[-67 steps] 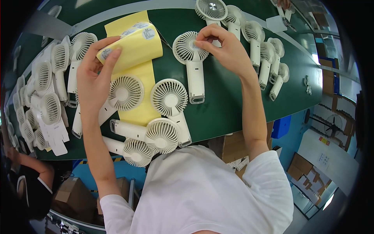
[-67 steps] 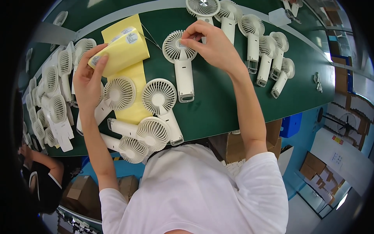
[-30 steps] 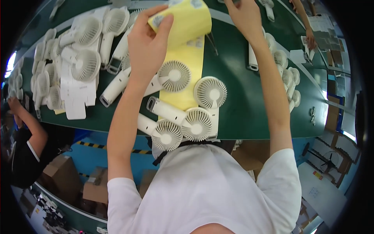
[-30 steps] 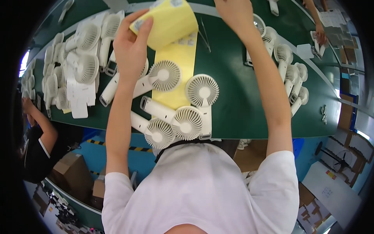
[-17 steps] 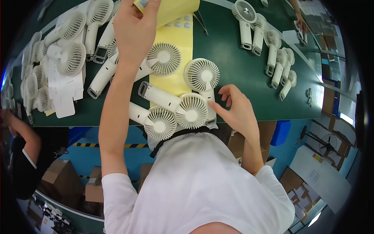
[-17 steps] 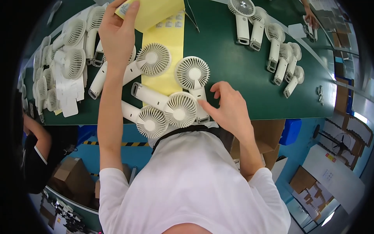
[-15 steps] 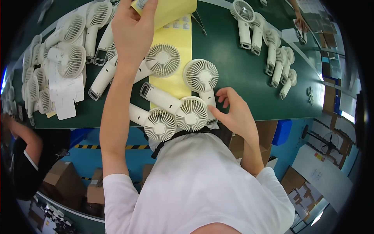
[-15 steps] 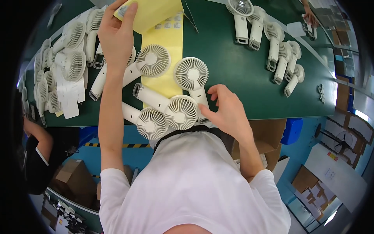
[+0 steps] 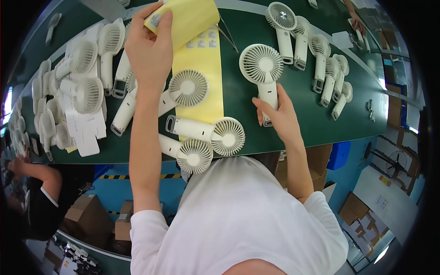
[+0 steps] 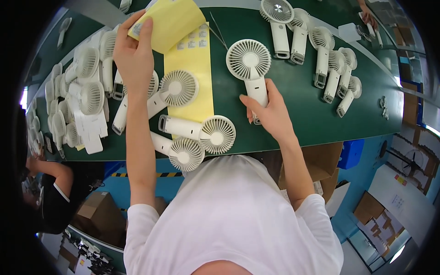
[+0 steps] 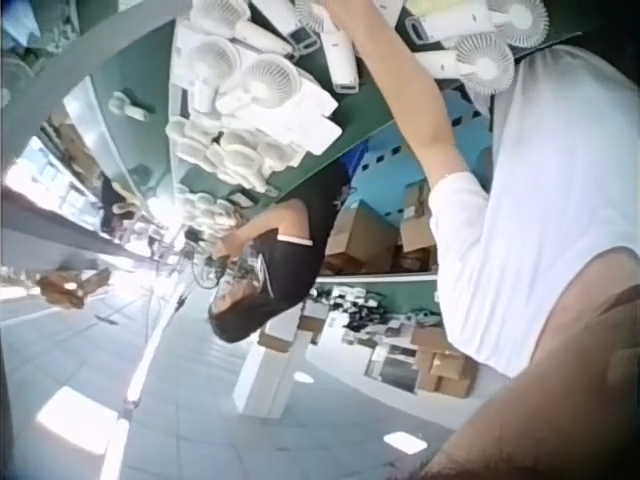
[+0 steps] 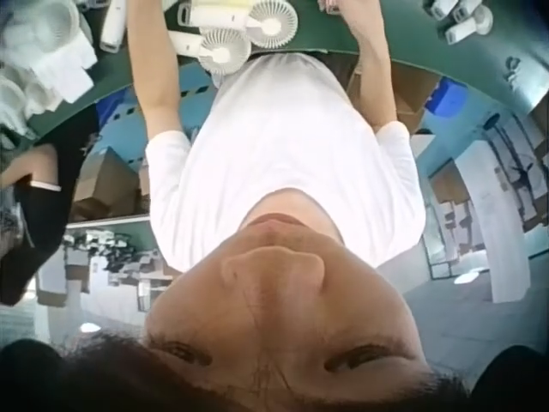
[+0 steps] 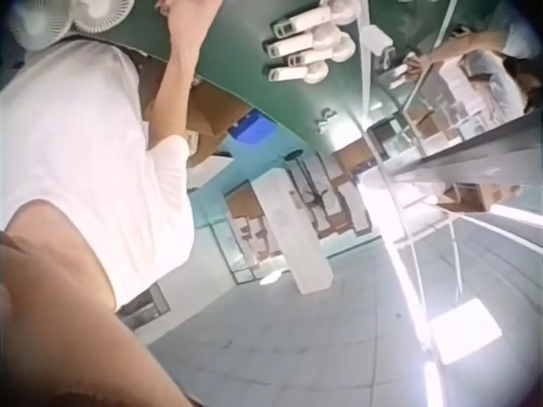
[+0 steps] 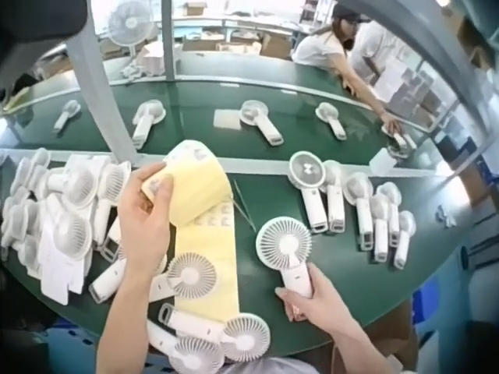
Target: Applying labels to handheld fans on an assembly line.
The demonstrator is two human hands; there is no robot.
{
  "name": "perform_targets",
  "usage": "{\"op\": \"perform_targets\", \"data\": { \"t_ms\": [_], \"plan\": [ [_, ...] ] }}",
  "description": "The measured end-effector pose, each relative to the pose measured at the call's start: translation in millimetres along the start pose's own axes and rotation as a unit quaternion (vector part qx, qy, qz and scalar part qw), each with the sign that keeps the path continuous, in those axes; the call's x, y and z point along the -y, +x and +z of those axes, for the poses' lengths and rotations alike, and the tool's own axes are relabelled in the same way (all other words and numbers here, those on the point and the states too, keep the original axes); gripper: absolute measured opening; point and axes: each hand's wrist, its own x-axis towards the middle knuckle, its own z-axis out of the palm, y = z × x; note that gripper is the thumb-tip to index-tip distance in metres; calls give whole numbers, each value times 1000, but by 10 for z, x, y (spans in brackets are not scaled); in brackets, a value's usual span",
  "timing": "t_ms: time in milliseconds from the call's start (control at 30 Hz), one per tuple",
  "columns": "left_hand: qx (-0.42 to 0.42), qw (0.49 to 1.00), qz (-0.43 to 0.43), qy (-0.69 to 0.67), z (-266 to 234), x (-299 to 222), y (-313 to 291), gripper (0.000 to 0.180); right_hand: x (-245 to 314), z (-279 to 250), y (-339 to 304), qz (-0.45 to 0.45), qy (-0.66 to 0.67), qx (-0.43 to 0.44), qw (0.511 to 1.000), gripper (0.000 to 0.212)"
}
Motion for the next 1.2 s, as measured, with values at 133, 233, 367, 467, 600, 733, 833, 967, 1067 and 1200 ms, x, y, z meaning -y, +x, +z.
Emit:
{"op": "perform_targets", "data": {
  "t_ms": [133,233,367,467,600,733,833,967,1067,1200],
  "plan": [
    [-10,1000,-1,-5,112,64,75,30,0,0,209,-10,168,2,986,22],
    [-11,1000,1,10,193,65,179,29,16,68,343,-52,200,-21,978,21],
    [-22,1000,1,-7,231,60,210,29,72,66,421,-66,227,-7,972,22],
    [-20,1000,-6,-9,211,-48,187,31,100,42,462,-34,243,10,969,22],
    [2,1000,-11,-4,145,-193,136,31,102,14,410,-21,335,55,941,23],
    [8,999,-15,-27,40,-305,62,32,99,7,312,-43,360,76,929,23],
    [26,999,-9,-30,-27,-321,9,33,66,22,268,-33,294,63,953,22],
    [90,995,-6,-46,-62,-289,-67,34,0,47,249,-47,228,15,972,24],
    [147,988,-32,-45,-44,-301,-120,34,-79,64,278,-54,180,-33,982,26],
    [208,977,-49,-8,-18,-276,-141,33,-76,44,289,-81,14,-139,987,31]
  ]
}}
